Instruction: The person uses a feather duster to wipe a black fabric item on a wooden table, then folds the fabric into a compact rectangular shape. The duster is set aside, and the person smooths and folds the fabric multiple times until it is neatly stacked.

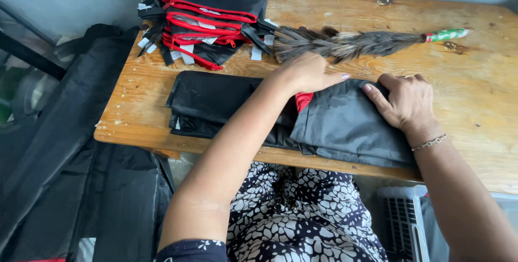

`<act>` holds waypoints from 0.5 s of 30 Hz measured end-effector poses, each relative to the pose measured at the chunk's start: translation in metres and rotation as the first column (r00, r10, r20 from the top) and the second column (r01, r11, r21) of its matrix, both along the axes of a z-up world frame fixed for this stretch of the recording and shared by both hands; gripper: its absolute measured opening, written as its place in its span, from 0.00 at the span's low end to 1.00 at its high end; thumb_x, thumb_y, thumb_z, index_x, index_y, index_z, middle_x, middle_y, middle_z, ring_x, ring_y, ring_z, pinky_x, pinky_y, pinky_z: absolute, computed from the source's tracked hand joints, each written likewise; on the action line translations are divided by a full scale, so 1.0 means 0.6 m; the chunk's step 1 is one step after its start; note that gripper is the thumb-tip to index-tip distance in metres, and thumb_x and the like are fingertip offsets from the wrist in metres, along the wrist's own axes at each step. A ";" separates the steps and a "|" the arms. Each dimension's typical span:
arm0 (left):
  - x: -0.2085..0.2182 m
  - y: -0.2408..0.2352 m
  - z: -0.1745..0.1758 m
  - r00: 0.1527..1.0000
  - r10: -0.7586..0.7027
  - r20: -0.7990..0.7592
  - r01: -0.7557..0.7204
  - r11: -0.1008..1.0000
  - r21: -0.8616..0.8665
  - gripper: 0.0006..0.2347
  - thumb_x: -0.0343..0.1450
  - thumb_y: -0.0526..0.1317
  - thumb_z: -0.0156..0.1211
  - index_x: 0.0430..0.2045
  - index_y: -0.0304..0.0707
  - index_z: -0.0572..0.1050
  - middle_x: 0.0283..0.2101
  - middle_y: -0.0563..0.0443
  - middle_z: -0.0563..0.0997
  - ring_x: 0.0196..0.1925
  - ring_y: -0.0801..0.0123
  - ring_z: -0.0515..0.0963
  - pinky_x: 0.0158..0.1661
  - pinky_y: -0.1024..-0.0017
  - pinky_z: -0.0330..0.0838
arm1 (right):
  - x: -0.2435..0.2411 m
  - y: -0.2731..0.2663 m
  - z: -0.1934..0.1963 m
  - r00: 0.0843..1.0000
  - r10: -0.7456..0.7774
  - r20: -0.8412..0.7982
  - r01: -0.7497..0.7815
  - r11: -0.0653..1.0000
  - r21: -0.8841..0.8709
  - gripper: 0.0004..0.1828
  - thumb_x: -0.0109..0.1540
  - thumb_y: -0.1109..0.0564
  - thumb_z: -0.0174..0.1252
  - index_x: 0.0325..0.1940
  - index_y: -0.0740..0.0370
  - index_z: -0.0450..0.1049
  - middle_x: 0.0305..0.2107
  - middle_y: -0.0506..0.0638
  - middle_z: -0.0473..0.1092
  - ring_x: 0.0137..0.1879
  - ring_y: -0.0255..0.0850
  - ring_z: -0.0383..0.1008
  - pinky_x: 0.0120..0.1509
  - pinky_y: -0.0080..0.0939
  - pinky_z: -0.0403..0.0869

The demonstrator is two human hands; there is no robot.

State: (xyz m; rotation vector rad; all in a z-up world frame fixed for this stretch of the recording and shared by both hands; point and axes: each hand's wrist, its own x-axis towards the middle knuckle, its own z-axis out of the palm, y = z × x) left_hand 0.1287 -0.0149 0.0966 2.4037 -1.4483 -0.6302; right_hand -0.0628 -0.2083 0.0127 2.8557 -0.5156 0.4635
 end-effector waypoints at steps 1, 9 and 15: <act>0.009 -0.005 -0.014 1.000 -0.005 0.000 0.005 1.000 0.001 0.37 0.68 0.70 0.42 0.27 0.25 0.79 0.37 0.33 0.83 0.40 0.47 0.83 0.38 0.57 0.72 | 0.005 0.001 -0.001 1.000 -0.005 0.000 0.005 1.000 0.001 0.34 0.72 0.26 0.41 0.28 0.51 0.71 0.20 0.57 0.73 0.36 0.61 0.77 0.50 0.55 0.73; 0.051 0.021 -0.036 0.998 0.059 -0.031 -0.055 0.992 0.116 0.36 0.60 0.75 0.51 0.13 0.33 0.72 0.24 0.45 0.75 0.29 0.56 0.76 0.31 0.62 0.61 | 0.024 0.015 -0.008 0.980 -0.100 -0.175 0.126 0.981 0.147 0.31 0.73 0.28 0.32 0.38 0.49 0.70 0.30 0.59 0.77 0.41 0.66 0.78 0.41 0.63 0.72; 0.096 0.056 -0.062 0.992 0.121 -0.033 -0.121 0.993 0.002 0.28 0.65 0.69 0.53 0.32 0.42 0.84 0.46 0.37 0.84 0.57 0.50 0.80 0.52 0.58 0.75 | 0.029 0.035 0.013 0.975 -0.122 -0.188 0.169 0.951 0.260 0.35 0.72 0.24 0.32 0.47 0.50 0.73 0.31 0.59 0.78 0.48 0.59 0.81 0.58 0.53 0.72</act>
